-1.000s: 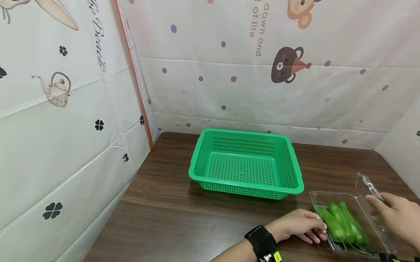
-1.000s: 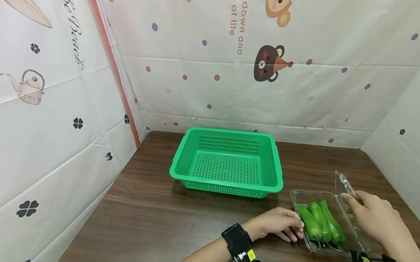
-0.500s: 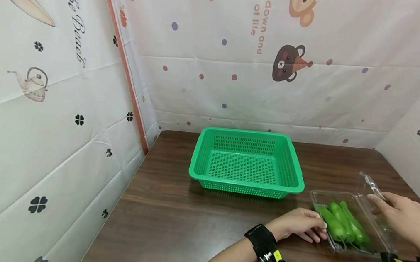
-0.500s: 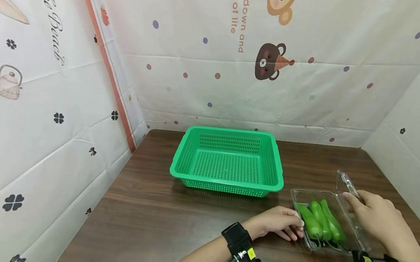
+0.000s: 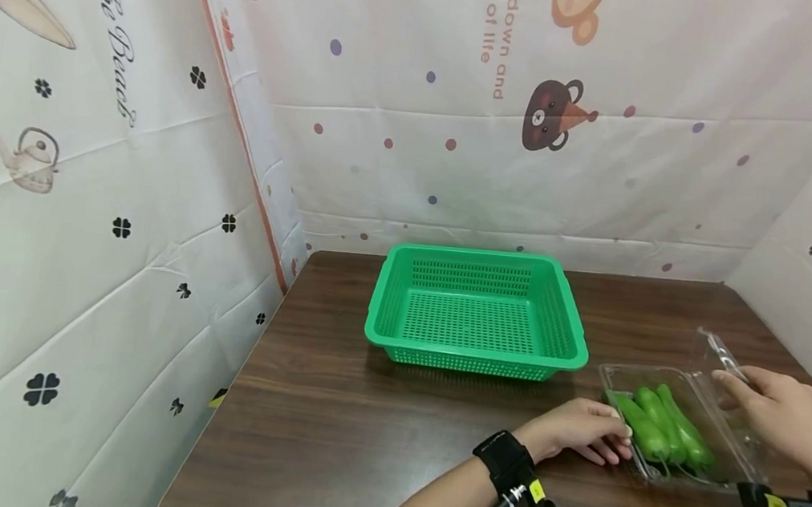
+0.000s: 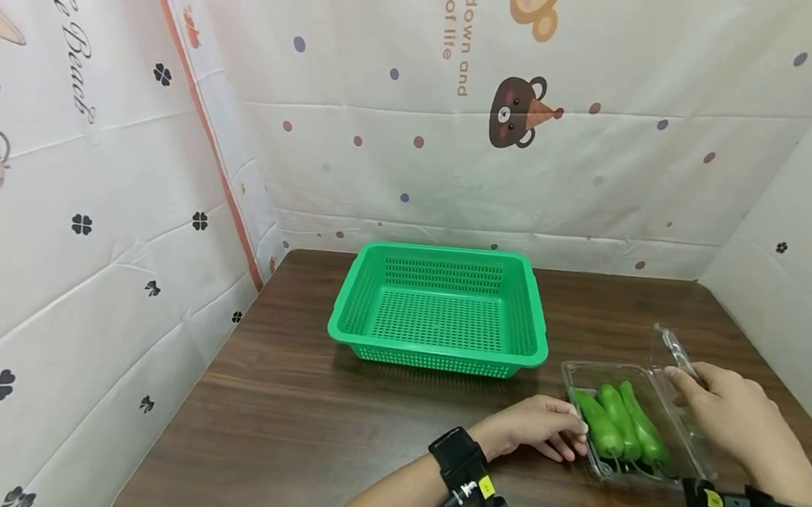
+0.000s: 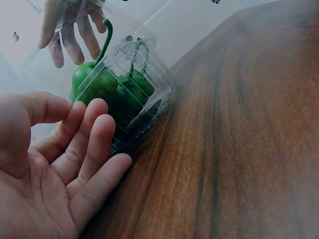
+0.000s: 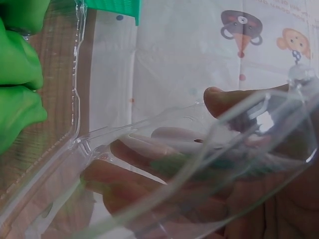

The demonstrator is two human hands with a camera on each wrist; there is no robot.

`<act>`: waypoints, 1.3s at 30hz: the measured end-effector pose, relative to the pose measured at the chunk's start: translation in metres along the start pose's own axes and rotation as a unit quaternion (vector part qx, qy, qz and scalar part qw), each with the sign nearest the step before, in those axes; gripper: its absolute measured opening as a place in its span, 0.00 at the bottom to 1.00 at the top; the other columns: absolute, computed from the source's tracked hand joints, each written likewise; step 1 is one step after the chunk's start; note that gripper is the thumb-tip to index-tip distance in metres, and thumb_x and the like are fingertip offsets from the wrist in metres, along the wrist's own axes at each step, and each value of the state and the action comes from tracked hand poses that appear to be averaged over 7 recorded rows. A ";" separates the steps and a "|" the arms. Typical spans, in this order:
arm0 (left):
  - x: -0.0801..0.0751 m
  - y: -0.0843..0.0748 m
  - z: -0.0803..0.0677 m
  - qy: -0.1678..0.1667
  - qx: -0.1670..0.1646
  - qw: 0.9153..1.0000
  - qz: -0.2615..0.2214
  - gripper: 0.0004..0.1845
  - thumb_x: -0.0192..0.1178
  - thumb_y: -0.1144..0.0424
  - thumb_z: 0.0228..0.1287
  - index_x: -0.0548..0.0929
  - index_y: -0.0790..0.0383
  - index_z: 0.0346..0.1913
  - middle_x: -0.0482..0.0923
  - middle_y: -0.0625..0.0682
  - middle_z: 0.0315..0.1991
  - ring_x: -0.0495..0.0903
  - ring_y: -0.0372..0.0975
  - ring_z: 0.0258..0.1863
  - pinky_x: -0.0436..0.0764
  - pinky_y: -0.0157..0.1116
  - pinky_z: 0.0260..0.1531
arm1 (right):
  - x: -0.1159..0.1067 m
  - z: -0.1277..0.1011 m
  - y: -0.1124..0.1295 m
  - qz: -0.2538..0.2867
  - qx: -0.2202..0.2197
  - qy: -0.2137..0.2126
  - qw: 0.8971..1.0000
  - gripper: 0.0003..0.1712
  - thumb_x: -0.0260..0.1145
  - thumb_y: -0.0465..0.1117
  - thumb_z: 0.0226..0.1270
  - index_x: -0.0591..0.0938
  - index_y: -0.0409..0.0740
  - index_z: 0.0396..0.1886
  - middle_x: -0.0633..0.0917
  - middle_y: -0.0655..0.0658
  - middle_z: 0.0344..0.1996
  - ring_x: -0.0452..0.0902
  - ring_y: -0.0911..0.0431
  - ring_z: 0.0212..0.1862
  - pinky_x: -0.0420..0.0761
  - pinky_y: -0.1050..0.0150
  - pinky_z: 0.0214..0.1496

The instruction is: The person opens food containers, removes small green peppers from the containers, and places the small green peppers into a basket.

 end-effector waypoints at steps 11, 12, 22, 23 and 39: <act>-0.001 -0.001 -0.002 -0.001 0.002 1.000 -0.001 0.10 0.61 0.58 0.70 0.85 0.57 0.30 0.86 0.47 0.25 0.81 0.34 0.21 0.83 0.34 0.24 | -0.003 0.000 0.000 0.005 0.001 -0.002 1.000 0.43 0.42 0.60 0.84 0.73 0.17 0.58 0.87 0.28 0.34 0.84 0.36 0.34 0.79 0.49 0.28; -0.001 -0.001 -0.002 0.000 0.001 1.000 -0.001 0.10 0.61 0.58 0.70 0.85 0.57 0.30 0.86 0.47 0.25 0.81 0.34 0.21 0.83 0.34 0.24 | -0.003 0.000 0.000 0.005 0.001 -0.002 1.000 0.43 0.42 0.60 0.84 0.72 0.17 0.58 0.87 0.28 0.34 0.84 0.36 0.34 0.79 0.49 0.28; -0.001 -0.004 -0.004 -0.001 -0.002 1.000 0.004 0.10 0.61 0.58 0.70 0.85 0.56 0.30 0.86 0.47 0.26 0.81 0.34 0.22 0.83 0.34 0.25 | -0.004 -0.002 -0.001 0.007 0.001 -0.010 1.000 0.43 0.42 0.60 0.84 0.72 0.17 0.59 0.87 0.27 0.34 0.83 0.32 0.36 0.80 0.48 0.28; -0.001 -0.004 -0.004 -0.001 -0.001 1.000 0.005 0.10 0.61 0.58 0.70 0.85 0.56 0.30 0.86 0.47 0.26 0.81 0.34 0.22 0.83 0.34 0.25 | -0.004 -0.002 -0.001 0.006 0.002 -0.012 1.000 0.43 0.43 0.60 0.84 0.71 0.17 0.59 0.87 0.27 0.34 0.83 0.30 0.37 0.79 0.48 0.28; 0.000 0.000 0.000 0.003 -0.008 1.000 0.002 0.10 0.62 0.57 0.70 0.85 0.56 0.31 0.87 0.47 0.26 0.82 0.35 0.22 0.83 0.34 0.25 | -0.001 -0.003 -0.011 0.012 -0.007 -0.020 1.000 0.42 0.41 0.58 0.85 0.69 0.16 0.61 0.88 0.27 0.35 0.81 0.27 0.39 0.80 0.48 0.29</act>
Point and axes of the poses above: each hand's wrist, its own z-axis towards the middle knuckle, its own x-axis out of the palm, y = z × x, the point moved 1 cm from there along z, towards the middle knuckle
